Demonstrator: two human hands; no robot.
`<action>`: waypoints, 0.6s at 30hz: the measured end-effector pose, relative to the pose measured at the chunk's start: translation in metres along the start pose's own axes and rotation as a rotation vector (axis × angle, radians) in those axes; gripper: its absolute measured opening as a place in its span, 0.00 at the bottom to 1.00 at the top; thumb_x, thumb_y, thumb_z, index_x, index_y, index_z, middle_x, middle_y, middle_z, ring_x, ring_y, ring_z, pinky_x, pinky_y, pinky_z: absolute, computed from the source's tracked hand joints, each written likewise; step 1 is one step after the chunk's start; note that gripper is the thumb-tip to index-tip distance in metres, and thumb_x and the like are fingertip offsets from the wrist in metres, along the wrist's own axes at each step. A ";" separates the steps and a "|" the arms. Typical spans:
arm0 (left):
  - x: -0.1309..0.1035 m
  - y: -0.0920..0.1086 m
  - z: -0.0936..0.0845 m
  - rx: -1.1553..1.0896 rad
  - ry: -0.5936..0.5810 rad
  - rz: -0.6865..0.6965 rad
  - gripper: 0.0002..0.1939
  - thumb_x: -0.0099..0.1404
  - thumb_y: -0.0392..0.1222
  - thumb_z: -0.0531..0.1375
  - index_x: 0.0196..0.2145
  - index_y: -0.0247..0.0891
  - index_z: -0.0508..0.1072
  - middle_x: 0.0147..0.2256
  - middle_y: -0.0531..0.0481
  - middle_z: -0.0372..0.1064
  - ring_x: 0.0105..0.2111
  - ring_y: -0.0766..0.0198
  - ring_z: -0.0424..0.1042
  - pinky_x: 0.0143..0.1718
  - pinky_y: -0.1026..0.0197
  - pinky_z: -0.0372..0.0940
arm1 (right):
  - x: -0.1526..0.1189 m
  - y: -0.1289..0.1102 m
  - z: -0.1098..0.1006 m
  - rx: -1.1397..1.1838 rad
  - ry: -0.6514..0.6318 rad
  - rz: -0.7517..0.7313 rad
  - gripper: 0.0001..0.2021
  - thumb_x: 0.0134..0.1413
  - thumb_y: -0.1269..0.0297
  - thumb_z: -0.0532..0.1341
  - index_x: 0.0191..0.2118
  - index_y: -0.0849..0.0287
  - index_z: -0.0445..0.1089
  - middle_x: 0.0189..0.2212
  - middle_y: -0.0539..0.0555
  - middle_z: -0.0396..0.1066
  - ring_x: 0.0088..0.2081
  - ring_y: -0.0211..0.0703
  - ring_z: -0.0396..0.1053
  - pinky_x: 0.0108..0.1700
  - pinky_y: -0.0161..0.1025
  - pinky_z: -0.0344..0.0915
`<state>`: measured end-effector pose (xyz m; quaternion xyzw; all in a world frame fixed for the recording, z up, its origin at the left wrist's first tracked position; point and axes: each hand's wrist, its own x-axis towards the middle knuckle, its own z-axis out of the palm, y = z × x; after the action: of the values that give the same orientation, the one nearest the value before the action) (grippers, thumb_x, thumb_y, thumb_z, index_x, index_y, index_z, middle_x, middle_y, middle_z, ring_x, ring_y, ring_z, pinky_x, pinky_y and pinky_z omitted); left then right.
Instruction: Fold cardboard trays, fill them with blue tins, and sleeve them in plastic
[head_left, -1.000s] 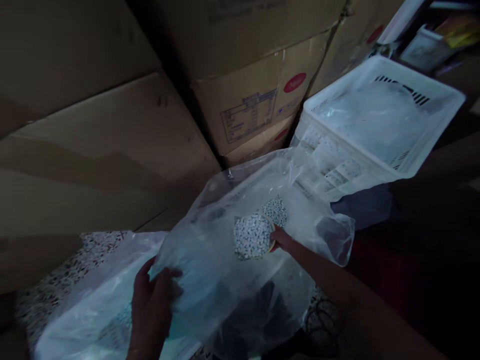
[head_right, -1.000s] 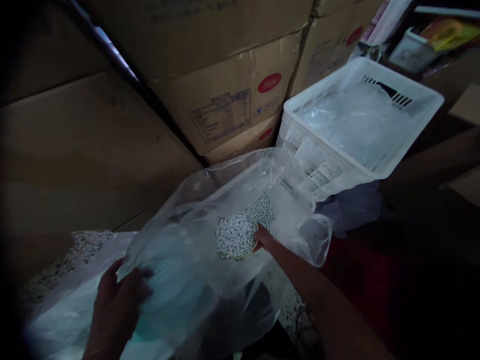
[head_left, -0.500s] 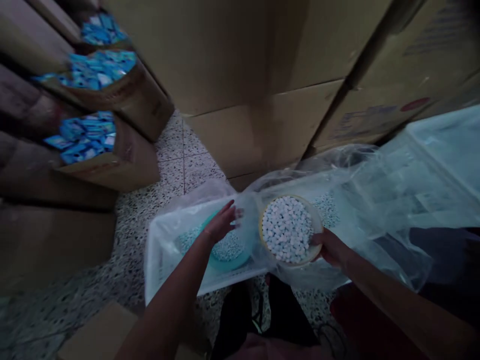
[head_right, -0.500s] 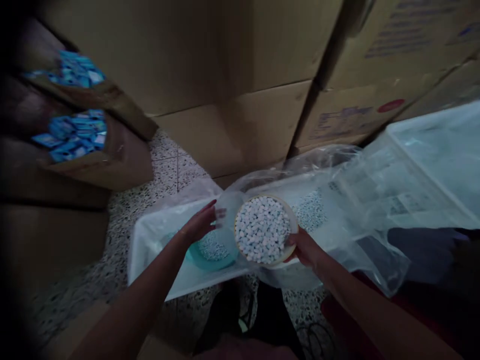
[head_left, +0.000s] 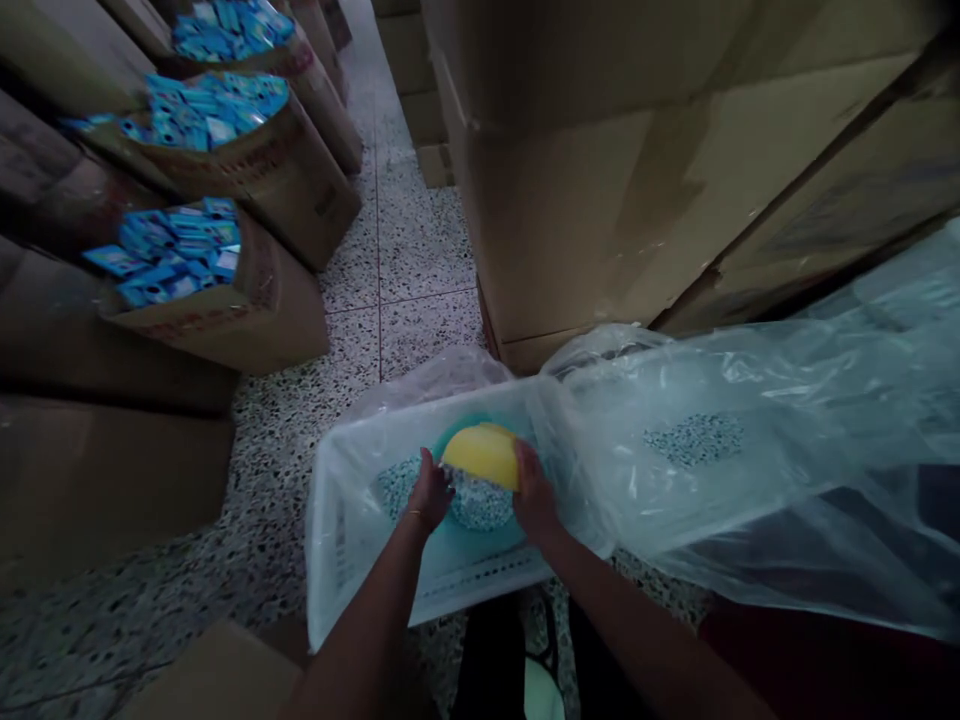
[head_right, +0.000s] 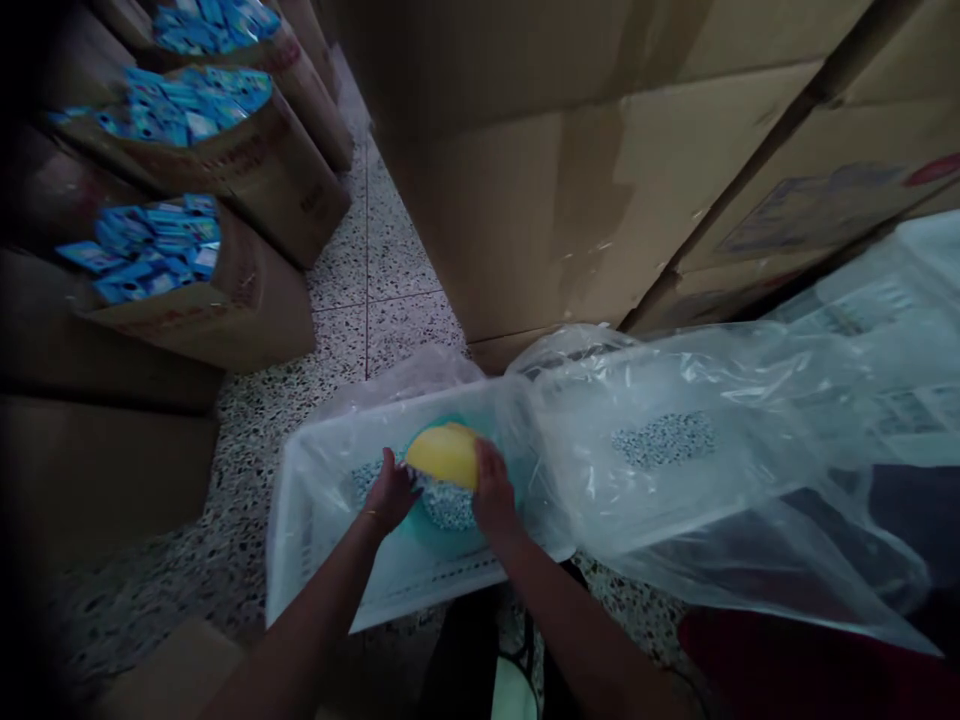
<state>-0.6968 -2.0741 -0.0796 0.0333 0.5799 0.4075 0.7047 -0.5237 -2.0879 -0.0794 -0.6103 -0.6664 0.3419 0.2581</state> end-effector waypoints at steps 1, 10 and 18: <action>0.011 -0.010 -0.003 -0.045 -0.005 -0.003 0.33 0.59 0.62 0.38 0.46 0.36 0.66 0.41 0.44 0.69 0.44 0.58 0.66 0.42 0.57 0.60 | 0.001 0.011 0.014 -0.070 -0.029 -0.038 0.32 0.45 0.81 0.45 0.59 0.55 0.47 0.57 0.56 0.50 0.59 0.47 0.44 0.55 0.51 0.55; 0.025 -0.037 -0.019 -0.273 0.061 -0.064 0.34 0.59 0.61 0.39 0.49 0.33 0.63 0.37 0.42 0.72 0.43 0.55 0.68 0.41 0.56 0.63 | 0.006 0.043 0.027 -0.241 -0.204 -0.351 0.19 0.56 0.72 0.47 0.50 0.46 0.62 0.55 0.47 0.56 0.61 0.46 0.34 0.58 0.51 0.48; -0.018 0.005 0.028 0.040 0.209 0.205 0.29 0.59 0.59 0.43 0.43 0.35 0.68 0.37 0.43 0.71 0.43 0.56 0.67 0.42 0.56 0.63 | 0.000 -0.015 -0.057 -0.079 0.157 -0.256 0.23 0.53 0.69 0.47 0.56 0.54 0.50 0.56 0.55 0.52 0.60 0.47 0.42 0.57 0.51 0.49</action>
<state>-0.6757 -2.0694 -0.0537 0.0636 0.6518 0.4669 0.5943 -0.4899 -2.0804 -0.0318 -0.5549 -0.7294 0.2311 0.3266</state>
